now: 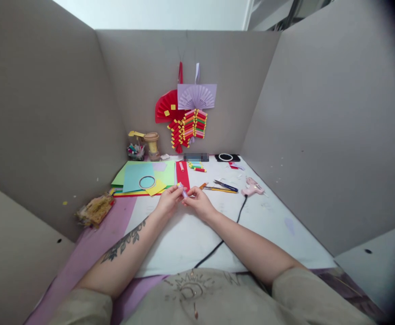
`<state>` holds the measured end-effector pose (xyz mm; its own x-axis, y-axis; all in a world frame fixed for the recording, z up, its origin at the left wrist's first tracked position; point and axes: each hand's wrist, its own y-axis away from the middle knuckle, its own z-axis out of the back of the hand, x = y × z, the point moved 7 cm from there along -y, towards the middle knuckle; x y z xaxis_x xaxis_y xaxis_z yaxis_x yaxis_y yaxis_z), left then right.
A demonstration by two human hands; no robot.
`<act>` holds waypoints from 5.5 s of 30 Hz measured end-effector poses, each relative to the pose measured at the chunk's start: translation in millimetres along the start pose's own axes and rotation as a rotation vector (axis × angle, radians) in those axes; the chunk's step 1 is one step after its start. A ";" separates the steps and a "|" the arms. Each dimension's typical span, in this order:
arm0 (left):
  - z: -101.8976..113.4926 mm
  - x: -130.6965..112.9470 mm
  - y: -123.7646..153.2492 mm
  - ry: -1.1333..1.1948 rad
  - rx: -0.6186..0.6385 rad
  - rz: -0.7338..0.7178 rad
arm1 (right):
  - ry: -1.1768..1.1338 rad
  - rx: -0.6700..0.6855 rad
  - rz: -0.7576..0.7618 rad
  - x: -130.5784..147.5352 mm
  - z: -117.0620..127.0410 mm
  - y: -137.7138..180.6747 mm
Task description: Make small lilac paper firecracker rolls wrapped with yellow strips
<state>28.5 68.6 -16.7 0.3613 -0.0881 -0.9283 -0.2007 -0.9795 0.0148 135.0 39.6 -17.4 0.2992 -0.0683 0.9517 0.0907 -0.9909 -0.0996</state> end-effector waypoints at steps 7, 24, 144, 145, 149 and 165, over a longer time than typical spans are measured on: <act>1.1 -11.2 4.4 -0.196 -0.021 -0.023 | 0.242 0.013 0.171 14.1 14.2 -5.4; -16.5 -22.5 17.2 -0.844 0.128 -0.375 | 0.587 -0.093 0.416 45.9 18.6 2.3; -1.4 7.7 1.4 -0.035 -0.034 0.006 | -0.066 -0.072 -0.292 -25.9 18.3 -9.2; 1.0 6.4 0.7 -0.040 -0.051 0.007 | -0.003 -0.051 -0.268 -22.9 20.4 -10.3; 9.2 3.8 -2.0 -0.105 -0.055 0.044 | 0.489 -0.001 0.145 18.4 29.4 -12.3; 0.1 16.3 1.5 -0.252 0.097 0.082 | 1.181 0.415 0.658 37.6 -10.7 12.1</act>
<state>34.0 65.7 -31.8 0.1047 -0.1070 -0.9887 -0.3107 -0.9480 0.0698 137.1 23.8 20.2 -0.5452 -0.7584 0.3571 0.5790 -0.6488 -0.4938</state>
